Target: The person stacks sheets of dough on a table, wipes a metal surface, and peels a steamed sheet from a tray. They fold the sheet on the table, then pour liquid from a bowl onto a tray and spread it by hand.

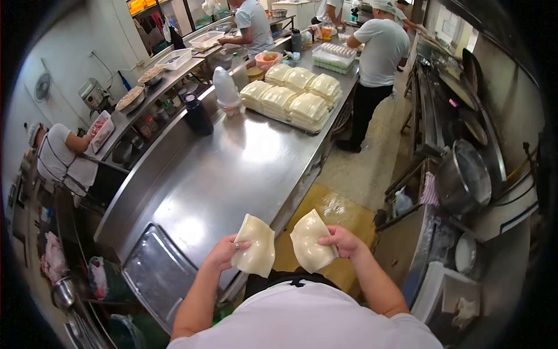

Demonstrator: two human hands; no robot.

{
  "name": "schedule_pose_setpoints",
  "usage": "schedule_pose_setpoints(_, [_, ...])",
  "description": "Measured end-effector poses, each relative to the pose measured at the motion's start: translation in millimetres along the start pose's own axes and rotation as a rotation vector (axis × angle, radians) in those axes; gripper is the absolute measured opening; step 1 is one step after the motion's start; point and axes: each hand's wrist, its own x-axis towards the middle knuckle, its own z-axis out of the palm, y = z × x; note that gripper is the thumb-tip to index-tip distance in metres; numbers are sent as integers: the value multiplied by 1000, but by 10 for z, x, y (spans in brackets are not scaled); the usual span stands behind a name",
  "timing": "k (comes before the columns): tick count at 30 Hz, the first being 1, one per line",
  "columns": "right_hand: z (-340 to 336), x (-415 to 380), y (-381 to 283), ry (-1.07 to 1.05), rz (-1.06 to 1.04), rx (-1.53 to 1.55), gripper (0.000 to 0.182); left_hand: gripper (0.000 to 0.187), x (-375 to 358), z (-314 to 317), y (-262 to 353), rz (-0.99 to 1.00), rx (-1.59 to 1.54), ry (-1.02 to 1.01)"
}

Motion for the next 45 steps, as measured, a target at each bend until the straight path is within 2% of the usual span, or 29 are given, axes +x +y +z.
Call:
schedule_pose_setpoints(4, [-364,-146,-505,57,-82,8,47,36,653,633,312,-3,-12,-97])
schedule_pose_setpoints(10, [-905,84,-1359,114,-162,-36,48,38,1566,1225,875,7,-44,-146])
schedule_pose_setpoints(20, [-1552,1130,-3402,128,-119,-96,48,37,3115,1644,2069,146,-167,-72])
schedule_pose_setpoints(27, [-1825,1912,-4588,89,-157,-203,46,35,3599,1792,2786,248,-268,55])
schedule_pose_setpoints(34, [-2193,3152,-5839,-15,-85,-276,43,34,3915,1862,3010,331,-389,274])
schedule_pose_setpoints(38, [-2325,4050,-6600,-132,-36,-334,43,33,4019,2136,3199,352,-493,425])
schedule_pose_setpoints(45, [-2520,5549,-7100,-252,107,-310,43,33,4430,2471,3319,385,-627,633])
